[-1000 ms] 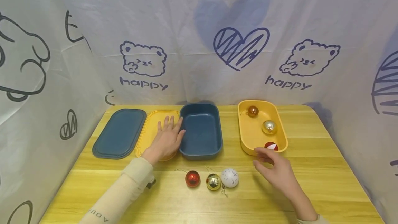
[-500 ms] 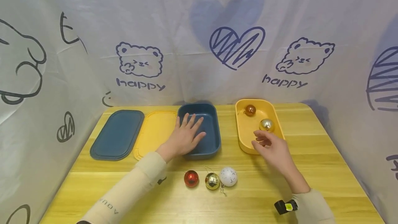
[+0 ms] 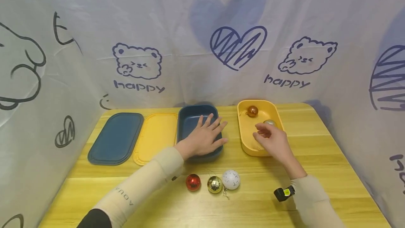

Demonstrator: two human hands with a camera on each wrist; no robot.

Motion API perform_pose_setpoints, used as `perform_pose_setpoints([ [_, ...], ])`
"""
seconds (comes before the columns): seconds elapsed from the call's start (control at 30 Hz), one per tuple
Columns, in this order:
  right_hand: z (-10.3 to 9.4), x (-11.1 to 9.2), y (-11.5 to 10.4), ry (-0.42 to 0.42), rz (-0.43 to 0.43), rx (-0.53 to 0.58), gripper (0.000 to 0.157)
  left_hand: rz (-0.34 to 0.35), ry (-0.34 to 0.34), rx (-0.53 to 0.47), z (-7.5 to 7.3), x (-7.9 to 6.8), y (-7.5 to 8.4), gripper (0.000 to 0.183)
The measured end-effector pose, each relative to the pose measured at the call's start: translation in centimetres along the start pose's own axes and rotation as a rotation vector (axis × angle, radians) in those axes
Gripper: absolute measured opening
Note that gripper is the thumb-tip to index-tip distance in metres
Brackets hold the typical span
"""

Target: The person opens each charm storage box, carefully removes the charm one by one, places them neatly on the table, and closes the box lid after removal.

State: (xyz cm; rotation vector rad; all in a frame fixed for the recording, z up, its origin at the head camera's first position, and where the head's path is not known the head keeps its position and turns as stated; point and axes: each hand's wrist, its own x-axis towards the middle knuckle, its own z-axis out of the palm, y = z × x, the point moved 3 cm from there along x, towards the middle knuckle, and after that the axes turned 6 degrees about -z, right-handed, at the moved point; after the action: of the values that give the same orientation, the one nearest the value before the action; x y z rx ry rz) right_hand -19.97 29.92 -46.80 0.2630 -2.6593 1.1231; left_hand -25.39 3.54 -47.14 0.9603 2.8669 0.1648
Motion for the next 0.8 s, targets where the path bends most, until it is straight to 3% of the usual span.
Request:
perform_pose_setpoints([
  [0.47,-0.1,3.8,1.9,0.019,0.048,-0.047,0.041,0.000,-0.056,0.031,0.6,3.3,2.4,0.076],
  [0.8,1.1,5.7,3.2,-0.007,0.097,-0.043,0.044,0.018,-0.085,0.079,1.6,4.5,3.5,0.077],
])
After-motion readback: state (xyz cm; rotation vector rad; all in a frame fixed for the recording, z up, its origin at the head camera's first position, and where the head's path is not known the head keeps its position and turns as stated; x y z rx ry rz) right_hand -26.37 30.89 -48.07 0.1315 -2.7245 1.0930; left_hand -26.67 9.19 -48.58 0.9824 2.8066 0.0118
